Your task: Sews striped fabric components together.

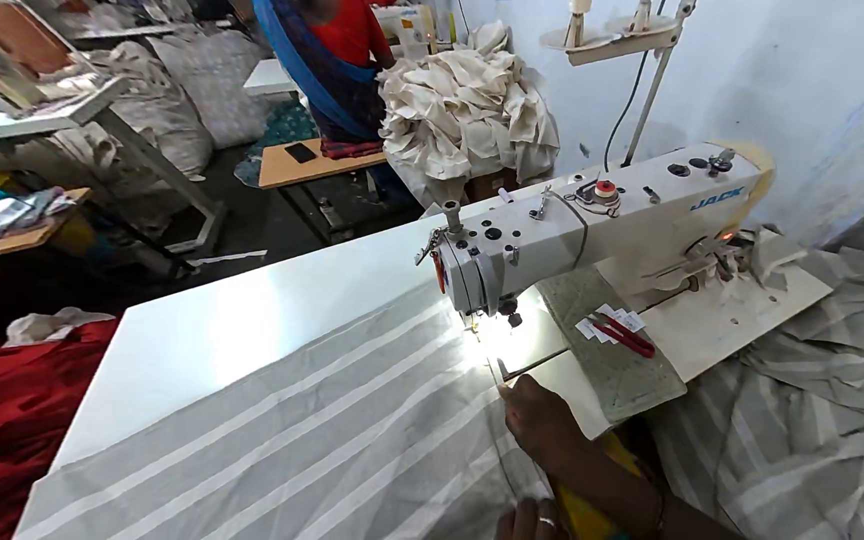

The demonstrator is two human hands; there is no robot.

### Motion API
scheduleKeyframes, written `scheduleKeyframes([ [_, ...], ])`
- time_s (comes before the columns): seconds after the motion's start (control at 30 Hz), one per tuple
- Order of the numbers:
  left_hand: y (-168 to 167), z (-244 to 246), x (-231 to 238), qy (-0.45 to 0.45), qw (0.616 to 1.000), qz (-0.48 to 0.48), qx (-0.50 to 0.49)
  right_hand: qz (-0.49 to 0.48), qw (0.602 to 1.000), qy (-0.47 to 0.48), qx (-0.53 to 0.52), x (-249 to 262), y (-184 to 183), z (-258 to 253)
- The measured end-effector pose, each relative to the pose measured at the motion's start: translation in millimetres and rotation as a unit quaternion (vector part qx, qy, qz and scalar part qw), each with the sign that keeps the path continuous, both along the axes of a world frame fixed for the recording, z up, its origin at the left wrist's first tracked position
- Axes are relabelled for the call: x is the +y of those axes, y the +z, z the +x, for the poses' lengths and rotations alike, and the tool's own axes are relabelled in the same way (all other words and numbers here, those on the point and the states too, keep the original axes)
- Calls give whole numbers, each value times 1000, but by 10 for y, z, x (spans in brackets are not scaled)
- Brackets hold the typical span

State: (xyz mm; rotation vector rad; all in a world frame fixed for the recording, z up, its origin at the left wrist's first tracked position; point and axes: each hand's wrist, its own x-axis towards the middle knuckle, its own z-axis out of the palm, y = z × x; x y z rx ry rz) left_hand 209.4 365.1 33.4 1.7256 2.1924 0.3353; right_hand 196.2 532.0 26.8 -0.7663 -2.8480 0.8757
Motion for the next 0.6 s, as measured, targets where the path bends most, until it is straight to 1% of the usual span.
scheduleKeyframes([
  [0.07, -34, -23, 58, -1, 998, 58, 19, 16, 1000, 14, 10, 51, -92, -58],
  [0.17, -100, -103, 131, 24, 995, 82, 52, -3, 1000, 14, -16, 129, -68, -178],
  [0.23, -163, -161, 152, 34, 988, 116, 96, -49, 999, 23, -4, 231, -32, -143],
  [0.3, -201, -206, 136, 36, 981, 152, 117, -141, 988, 52, 31, 386, 109, 94],
  [0.33, -214, -219, 117, 37, 978, 164, 122, -204, 975, 66, 57, 481, 215, 299],
  [0.37, -225, -226, 99, 37, 976, 174, 127, -271, 955, 68, 105, 579, 324, 548],
  [0.4, -236, -227, 83, 39, 974, 182, 132, -338, 924, 52, 173, 672, 427, 814],
  [0.43, -250, -218, 69, 39, 971, 188, 141, -389, 886, 14, 252, 750, 507, 1063],
  [0.47, -272, -206, 62, 40, 967, 196, 156, -399, 854, -47, 331, 811, 561, 1243],
  [0.5, -295, -194, 65, 38, 963, 204, 171, -361, 837, -112, 395, 868, 581, 1313],
  [0.53, -313, -176, 78, 34, 961, 208, 180, -285, 849, -167, 412, 924, 550, 1288],
  [0.57, -327, -155, 96, 28, 960, 208, 184, -189, 890, -191, 367, 953, 472, 1201],
  [0.6, -332, -142, 117, 21, 961, 208, 183, -115, 934, -181, 287, 931, 369, 1063],
])
